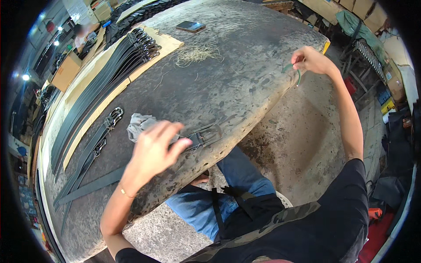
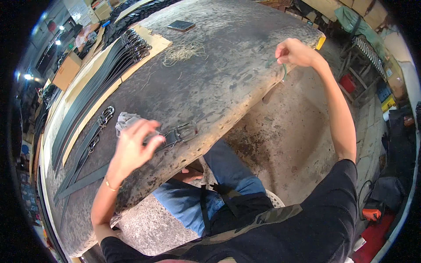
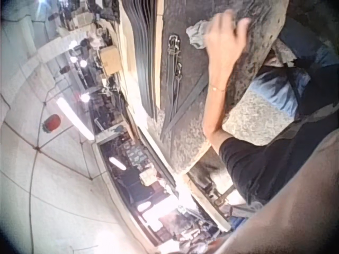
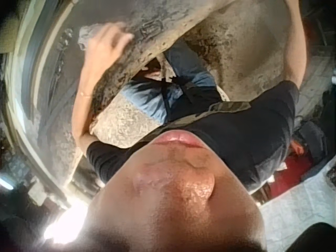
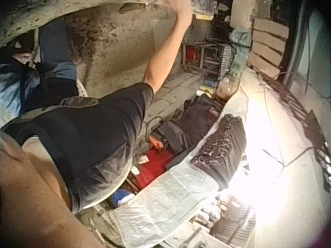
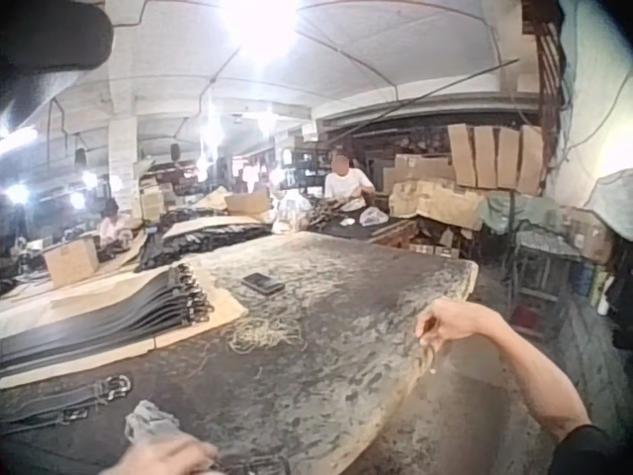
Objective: Cleaning and finishing leather belts by wiping with a cloth and burning loose threads with a lighter.
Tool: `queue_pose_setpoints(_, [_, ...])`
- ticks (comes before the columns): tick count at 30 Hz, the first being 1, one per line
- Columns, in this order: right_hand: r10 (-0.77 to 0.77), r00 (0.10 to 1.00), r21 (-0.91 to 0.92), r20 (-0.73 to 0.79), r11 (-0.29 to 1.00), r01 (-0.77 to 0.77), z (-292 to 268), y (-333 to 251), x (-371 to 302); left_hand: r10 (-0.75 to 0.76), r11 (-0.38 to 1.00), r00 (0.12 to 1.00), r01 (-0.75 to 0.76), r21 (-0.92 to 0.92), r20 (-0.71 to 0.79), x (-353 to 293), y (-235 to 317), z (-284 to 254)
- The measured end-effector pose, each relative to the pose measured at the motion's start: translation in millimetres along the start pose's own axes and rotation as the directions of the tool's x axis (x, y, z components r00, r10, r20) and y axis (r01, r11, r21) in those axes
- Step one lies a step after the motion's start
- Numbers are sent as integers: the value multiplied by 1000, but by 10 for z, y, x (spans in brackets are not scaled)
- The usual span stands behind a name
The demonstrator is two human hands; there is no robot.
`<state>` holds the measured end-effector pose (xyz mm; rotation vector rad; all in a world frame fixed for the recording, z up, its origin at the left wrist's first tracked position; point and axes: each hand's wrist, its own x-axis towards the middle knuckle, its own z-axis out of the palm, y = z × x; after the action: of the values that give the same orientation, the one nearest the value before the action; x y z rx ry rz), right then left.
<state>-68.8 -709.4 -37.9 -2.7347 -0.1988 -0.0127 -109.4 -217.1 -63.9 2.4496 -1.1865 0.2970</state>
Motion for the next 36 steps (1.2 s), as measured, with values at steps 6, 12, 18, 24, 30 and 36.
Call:
queue_pose_setpoints(6, [83,979,405,-187,914,0,-113,359,-445,-75,996,993,71,51,86,-215,-706,-228])
queue_pose_setpoints(12, [364,883,937,-296,289,195,433,364,-743,-252,929,872,339,146,-419,-458,-1261,-220])
queue_pose_setpoints(18, [448,838,940,-312,274,204,926,573,-882,-157,968,987,157,-193,18,-379,-831,-279])
queue_pose_setpoints(24, [532,804,939,-266,333,90,980,310,-892,-9,995,984,27,-95,179,-275,-371,-158])
queue_pose_setpoints(30, [499,847,944,-184,330,11,992,33,-858,-94,991,995,96,-89,24,-331,-432,92])
queue_pose_setpoints(36, [378,898,966,-223,207,153,1111,-37,-857,-145,988,977,150,20,-153,-117,-323,272])
